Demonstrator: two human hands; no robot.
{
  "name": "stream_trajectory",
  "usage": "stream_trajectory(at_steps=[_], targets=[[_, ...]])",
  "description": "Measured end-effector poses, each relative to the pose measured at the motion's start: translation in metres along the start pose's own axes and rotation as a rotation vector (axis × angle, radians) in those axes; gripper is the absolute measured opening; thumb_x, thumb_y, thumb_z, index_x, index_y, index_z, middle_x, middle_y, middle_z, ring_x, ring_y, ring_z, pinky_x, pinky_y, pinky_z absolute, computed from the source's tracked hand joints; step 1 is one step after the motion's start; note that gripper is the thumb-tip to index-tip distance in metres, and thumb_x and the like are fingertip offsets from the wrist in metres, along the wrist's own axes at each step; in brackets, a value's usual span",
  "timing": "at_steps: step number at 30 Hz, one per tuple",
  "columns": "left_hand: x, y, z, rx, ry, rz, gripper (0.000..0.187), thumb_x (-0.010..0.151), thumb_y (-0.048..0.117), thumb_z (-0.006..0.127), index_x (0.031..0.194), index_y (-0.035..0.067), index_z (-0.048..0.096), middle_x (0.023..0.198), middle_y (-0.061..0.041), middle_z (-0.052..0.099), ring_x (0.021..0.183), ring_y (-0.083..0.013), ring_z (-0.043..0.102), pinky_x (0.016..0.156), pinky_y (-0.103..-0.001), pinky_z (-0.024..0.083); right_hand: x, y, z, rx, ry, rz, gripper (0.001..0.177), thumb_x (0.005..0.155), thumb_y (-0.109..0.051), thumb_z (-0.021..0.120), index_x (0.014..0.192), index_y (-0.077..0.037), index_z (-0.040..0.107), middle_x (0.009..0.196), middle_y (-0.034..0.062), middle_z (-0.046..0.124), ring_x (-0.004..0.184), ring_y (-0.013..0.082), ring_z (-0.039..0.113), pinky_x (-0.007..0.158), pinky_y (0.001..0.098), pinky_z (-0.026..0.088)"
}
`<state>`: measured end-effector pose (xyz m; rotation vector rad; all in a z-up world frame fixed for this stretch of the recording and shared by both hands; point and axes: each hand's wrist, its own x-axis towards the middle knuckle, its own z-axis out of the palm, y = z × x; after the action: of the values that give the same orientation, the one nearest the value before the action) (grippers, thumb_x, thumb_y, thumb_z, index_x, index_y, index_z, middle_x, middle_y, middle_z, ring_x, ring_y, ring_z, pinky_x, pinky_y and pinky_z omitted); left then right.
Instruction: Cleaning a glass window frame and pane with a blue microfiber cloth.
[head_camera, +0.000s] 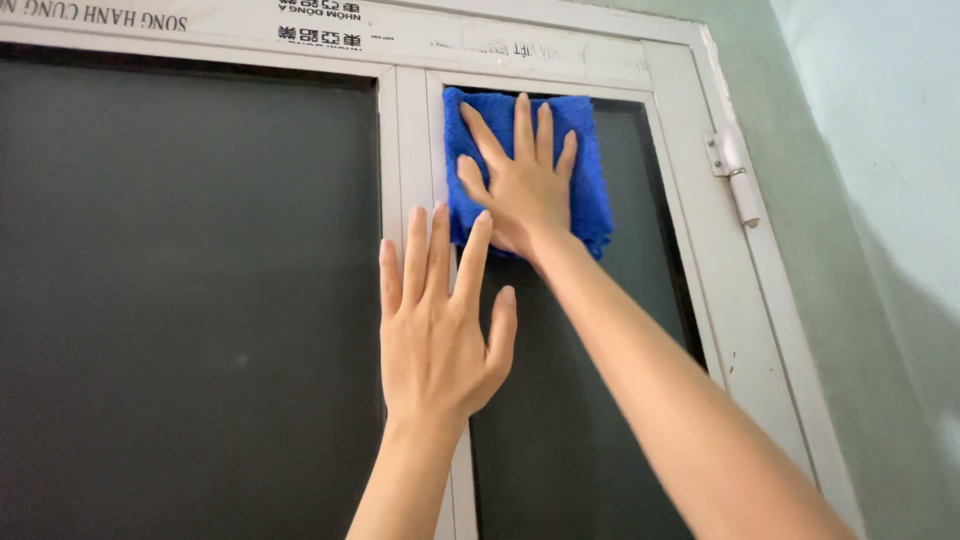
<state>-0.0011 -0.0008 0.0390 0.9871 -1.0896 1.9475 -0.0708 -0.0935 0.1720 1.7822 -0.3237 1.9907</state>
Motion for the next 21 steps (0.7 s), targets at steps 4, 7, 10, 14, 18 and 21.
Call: stream_trajectory(at_steps=[4, 7, 10, 14, 18, 21], targets=[[-0.001, -0.001, -0.001, -0.005, 0.006, -0.006, 0.058, 0.094, 0.036, 0.040, 0.148, 0.014, 0.034, 0.152, -0.019, 0.034, 0.144, -0.0331, 0.023, 0.116, -0.050, 0.015, -0.002, 0.002, -0.009, 0.062, -0.026, -0.004, 0.056, 0.094, -0.049, 0.025, 0.149, -0.036, 0.025, 0.158, 0.0157, 0.007, 0.145, 0.0354, 0.000, 0.112, 0.0580, -0.001], [0.001, -0.001, -0.001, -0.016, 0.001, 0.008, 0.060, 0.093, 0.035, 0.040, 0.149, 0.014, 0.031, 0.152, -0.019, 0.034, 0.144, -0.0340, 0.022, 0.116, -0.051, 0.015, 0.002, 0.022, -0.012, 0.074, 0.011, -0.048, 0.056, 0.092, -0.050, 0.030, 0.147, -0.038, 0.029, 0.157, 0.0140, 0.013, 0.144, 0.0380, 0.007, 0.111, 0.0578, 0.004], [-0.001, 0.000, 0.000, -0.006, -0.016, -0.002, 0.059, 0.095, 0.036, 0.038, 0.149, 0.015, 0.031, 0.151, -0.019, 0.035, 0.144, -0.0344, 0.023, 0.116, -0.049, 0.015, 0.001, 0.049, -0.013, 0.045, 0.008, 0.045, 0.060, 0.091, -0.056, 0.025, 0.148, -0.038, 0.027, 0.158, 0.0159, 0.011, 0.144, 0.0384, 0.006, 0.111, 0.0589, 0.004], [-0.001, 0.000, 0.000, -0.001, 0.016, -0.006, 0.058, 0.094, 0.035, 0.041, 0.148, 0.014, 0.033, 0.148, -0.020, 0.040, 0.142, -0.0348, 0.027, 0.116, -0.050, 0.018, -0.002, 0.084, -0.018, -0.001, 0.022, 0.106, 0.063, 0.091, -0.060, 0.019, 0.149, -0.037, 0.024, 0.157, 0.0184, 0.013, 0.144, 0.0391, 0.008, 0.110, 0.0576, 0.004], [-0.001, 0.000, -0.003, -0.054, 0.018, -0.015, 0.059, 0.093, 0.035, 0.043, 0.146, 0.012, 0.035, 0.148, -0.022, 0.040, 0.142, -0.0368, 0.028, 0.115, -0.051, 0.019, -0.007, 0.080, -0.020, 0.017, 0.021, 0.162, 0.063, 0.091, -0.058, 0.019, 0.150, -0.035, 0.023, 0.157, 0.0181, 0.011, 0.144, 0.0389, 0.006, 0.111, 0.0562, 0.000], [0.000, 0.001, -0.003, -0.097, 0.030, -0.020, 0.057, 0.093, 0.033, 0.043, 0.146, 0.013, 0.035, 0.148, -0.020, 0.040, 0.142, -0.0359, 0.029, 0.116, -0.050, 0.020, -0.002, 0.055, -0.009, -0.035, 0.006, 0.270, 0.061, 0.092, -0.057, 0.024, 0.150, -0.038, 0.020, 0.157, 0.0192, 0.009, 0.143, 0.0431, 0.006, 0.109, 0.0623, 0.003]])
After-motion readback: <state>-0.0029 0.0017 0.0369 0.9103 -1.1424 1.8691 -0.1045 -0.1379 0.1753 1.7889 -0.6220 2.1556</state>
